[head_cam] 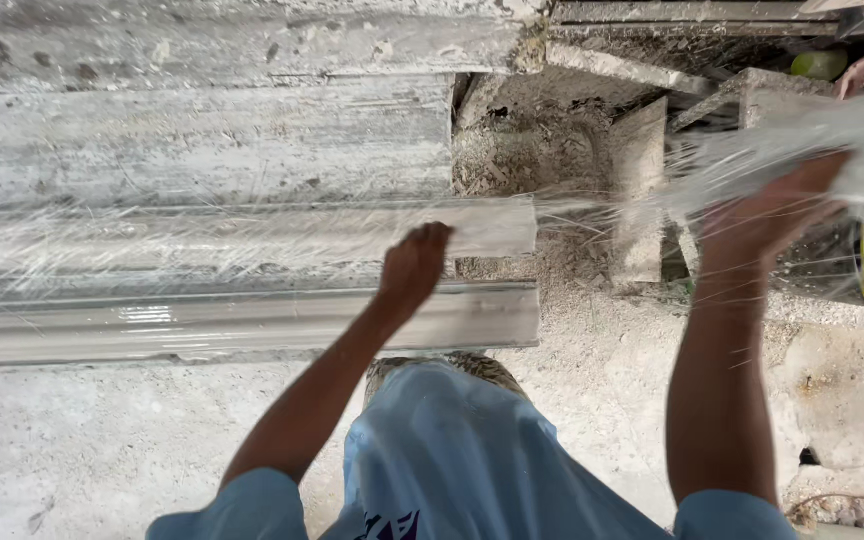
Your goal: The person dips handfuls of white fiberglass strands into a bucket of liquid, then lays and spreads the wet strands along the channels of long gypsum cornice molds on the workbench. They later use a small container to scoop white plaster from a bowl and smooth the material over the molds with their hands.
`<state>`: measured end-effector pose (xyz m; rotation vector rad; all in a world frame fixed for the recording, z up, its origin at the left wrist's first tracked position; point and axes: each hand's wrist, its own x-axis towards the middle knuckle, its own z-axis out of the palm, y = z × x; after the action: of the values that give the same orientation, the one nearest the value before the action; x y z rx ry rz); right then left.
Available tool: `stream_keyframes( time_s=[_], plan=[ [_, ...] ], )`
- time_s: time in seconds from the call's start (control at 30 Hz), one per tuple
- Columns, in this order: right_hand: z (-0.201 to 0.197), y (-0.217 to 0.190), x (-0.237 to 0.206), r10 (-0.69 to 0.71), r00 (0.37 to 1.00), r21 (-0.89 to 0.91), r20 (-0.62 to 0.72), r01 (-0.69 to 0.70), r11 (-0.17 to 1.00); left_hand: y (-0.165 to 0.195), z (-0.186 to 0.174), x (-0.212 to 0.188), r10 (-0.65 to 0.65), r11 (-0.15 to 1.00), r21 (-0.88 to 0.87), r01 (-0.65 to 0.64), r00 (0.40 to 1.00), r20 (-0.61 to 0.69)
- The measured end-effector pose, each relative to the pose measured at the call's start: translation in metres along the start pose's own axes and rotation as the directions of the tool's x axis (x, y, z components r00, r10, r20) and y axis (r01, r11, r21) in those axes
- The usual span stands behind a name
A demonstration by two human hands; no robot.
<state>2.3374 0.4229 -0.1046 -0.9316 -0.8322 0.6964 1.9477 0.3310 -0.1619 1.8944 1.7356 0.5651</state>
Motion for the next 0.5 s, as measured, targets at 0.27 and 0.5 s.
stream_keyframes(
  time_s=[0.27,0.5],
  plan=[
    [-0.005,0.060,-0.075,0.302,0.907,0.626,0.295,-0.422,0.656,0.076,0.035,-0.020,0.120,0.803,-0.580,-0.138,0.990,-0.069],
    [-0.047,0.063,-0.027,0.098,0.977,0.289,0.191,-0.151,0.945,0.079,0.060,-0.001,0.301,0.909,-0.237,-0.343,0.933,-0.196]
  ],
)
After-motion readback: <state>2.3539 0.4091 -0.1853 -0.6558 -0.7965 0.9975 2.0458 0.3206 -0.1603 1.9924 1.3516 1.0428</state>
